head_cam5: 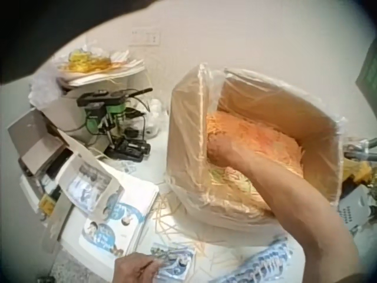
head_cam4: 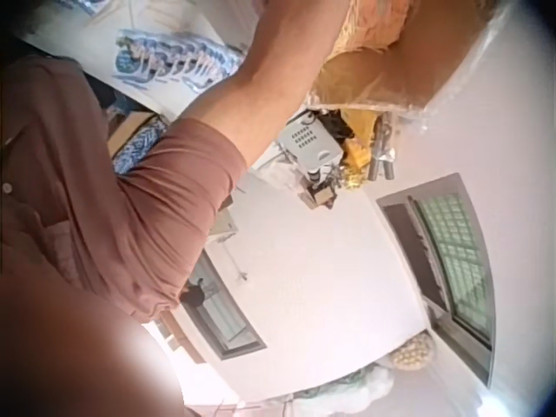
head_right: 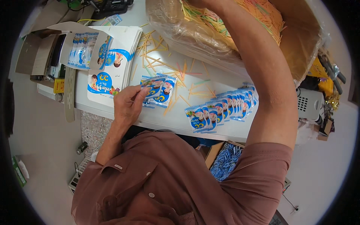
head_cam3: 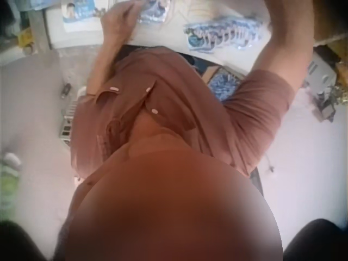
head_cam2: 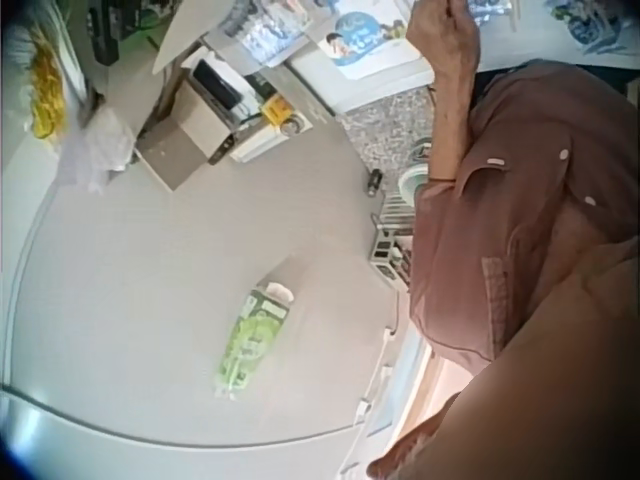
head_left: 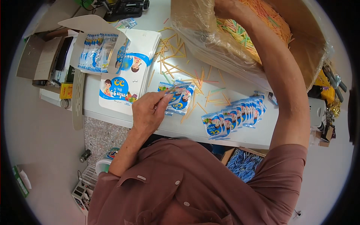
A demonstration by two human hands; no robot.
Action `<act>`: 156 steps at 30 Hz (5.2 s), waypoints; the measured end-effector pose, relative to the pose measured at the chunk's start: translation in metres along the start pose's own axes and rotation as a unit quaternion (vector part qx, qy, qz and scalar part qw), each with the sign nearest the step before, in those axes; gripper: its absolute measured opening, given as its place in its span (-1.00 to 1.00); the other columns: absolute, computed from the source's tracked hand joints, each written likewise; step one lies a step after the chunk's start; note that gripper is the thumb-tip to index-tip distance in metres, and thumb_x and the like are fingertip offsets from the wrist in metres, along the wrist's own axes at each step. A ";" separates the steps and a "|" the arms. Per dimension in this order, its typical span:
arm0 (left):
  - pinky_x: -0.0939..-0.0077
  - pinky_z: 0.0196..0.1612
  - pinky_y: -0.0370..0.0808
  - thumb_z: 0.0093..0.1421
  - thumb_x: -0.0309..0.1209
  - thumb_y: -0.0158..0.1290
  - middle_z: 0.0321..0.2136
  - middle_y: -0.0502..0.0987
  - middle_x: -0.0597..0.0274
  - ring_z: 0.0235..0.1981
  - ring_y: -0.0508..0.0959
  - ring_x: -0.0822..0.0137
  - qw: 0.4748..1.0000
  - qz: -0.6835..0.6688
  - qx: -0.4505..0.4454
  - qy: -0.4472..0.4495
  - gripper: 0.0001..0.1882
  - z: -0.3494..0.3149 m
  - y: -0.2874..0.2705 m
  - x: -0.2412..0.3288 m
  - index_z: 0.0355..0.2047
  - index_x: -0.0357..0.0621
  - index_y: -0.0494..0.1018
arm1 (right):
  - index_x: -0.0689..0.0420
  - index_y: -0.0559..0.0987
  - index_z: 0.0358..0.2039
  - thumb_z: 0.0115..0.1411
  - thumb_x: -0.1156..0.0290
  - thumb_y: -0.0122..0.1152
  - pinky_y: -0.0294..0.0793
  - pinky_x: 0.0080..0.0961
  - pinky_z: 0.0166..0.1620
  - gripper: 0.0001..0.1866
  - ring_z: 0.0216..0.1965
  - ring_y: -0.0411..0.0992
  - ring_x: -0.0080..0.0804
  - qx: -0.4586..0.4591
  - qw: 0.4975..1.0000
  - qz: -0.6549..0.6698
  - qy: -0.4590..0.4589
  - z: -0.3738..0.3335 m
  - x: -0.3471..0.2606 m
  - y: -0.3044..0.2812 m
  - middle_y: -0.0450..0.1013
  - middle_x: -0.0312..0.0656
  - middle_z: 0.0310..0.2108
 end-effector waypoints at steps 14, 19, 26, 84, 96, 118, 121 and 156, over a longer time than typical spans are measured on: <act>0.76 -0.35 0.38 0.33 -0.41 0.09 -0.42 0.58 0.40 -0.42 0.45 0.68 0.902 -0.400 0.100 -0.127 -0.81 0.027 -0.039 0.013 -0.26 -0.33 0.56 | 0.25 0.47 -0.13 0.42 0.25 -0.03 0.53 -0.61 -0.45 -0.71 -0.48 0.53 -0.45 0.173 0.563 0.796 0.138 -0.194 -0.031 -0.095 0.55 -0.08 -0.35; 0.75 -0.27 0.39 0.34 -0.38 0.08 -0.36 0.60 0.38 -0.34 0.47 0.67 0.850 -0.519 0.067 -0.067 -0.80 0.061 -0.021 0.060 -0.23 -0.31 0.56 | 0.27 0.46 -0.14 0.40 0.26 -0.03 0.48 -0.54 -0.60 -0.71 -0.63 0.49 -0.34 0.069 0.359 0.928 0.079 -0.221 -0.161 -0.090 0.51 -0.04 -0.52; 0.53 -0.89 0.34 0.33 -0.35 0.07 -0.50 0.56 0.18 -0.85 0.49 0.34 0.837 -0.389 -0.293 -0.251 -0.78 -0.015 0.047 0.070 -0.35 -0.27 0.51 | 0.27 0.50 -0.10 0.29 0.35 0.15 0.65 -0.29 -0.30 -0.73 -0.32 0.60 -0.15 -0.027 0.010 1.000 -0.011 -0.228 -0.299 -0.034 0.55 -0.01 -0.31; 0.62 -0.48 0.37 0.26 -0.41 0.16 -0.57 0.57 0.25 -0.54 0.42 0.61 0.952 -0.264 -0.135 -0.071 -0.84 -0.036 0.038 -0.001 -0.31 -0.29 0.62 | 0.08 0.41 -0.11 0.47 0.28 -0.18 0.08 -0.08 0.41 -0.79 0.28 0.27 -0.05 0.412 0.116 0.900 0.079 -0.214 -0.235 -0.027 0.47 0.07 0.06; 0.65 -0.48 0.38 0.26 -0.39 0.16 -0.55 0.60 0.30 -0.54 0.44 0.62 0.943 -0.289 -0.134 -0.096 -0.84 -0.037 0.037 0.006 -0.28 -0.22 0.65 | 0.15 0.38 -0.12 0.44 0.33 -0.11 0.18 -0.11 0.33 -0.83 0.24 0.33 -0.06 0.353 0.198 0.906 0.126 -0.214 -0.255 -0.032 0.48 0.20 0.03; 0.65 -0.24 0.51 0.21 -0.45 0.21 -0.32 0.65 0.27 -0.33 0.54 0.60 0.907 -0.369 -0.114 -0.165 -0.74 -0.043 0.048 -0.006 -0.13 -0.35 0.59 | 0.30 0.24 0.27 0.34 0.17 0.05 0.25 -0.32 0.26 -0.38 0.24 0.29 -0.18 0.234 0.477 0.843 0.078 -0.217 -0.258 -0.025 0.37 0.04 0.16; 0.63 -0.23 0.52 0.19 -0.47 0.22 -0.28 0.65 0.26 -0.29 0.54 0.56 0.880 -0.427 -0.106 -0.177 -0.72 -0.042 0.051 -0.011 -0.10 -0.33 0.57 | 0.28 0.46 0.07 0.14 0.46 0.35 0.35 -0.39 0.16 -0.51 0.12 0.39 -0.32 0.302 0.431 0.836 0.155 -0.235 -0.255 -0.019 0.46 -0.10 0.04; 0.31 -0.52 0.46 0.08 -0.14 0.29 -0.64 0.56 0.08 -0.58 0.60 0.15 0.989 0.087 -0.045 -0.108 -0.66 0.001 0.034 -0.027 -0.46 -0.20 0.57 | 0.25 0.57 -0.32 0.08 0.44 0.41 0.44 -0.52 -0.36 -0.78 -0.48 0.43 -0.39 0.219 0.764 0.506 0.334 -0.325 -0.188 -0.045 0.45 -0.14 -0.47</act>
Point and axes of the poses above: each hand's wrist, its own z-axis towards the middle knuckle, its own y-axis out of the palm, x = y × z, the point moved 7 cm from there along z, towards the middle knuckle
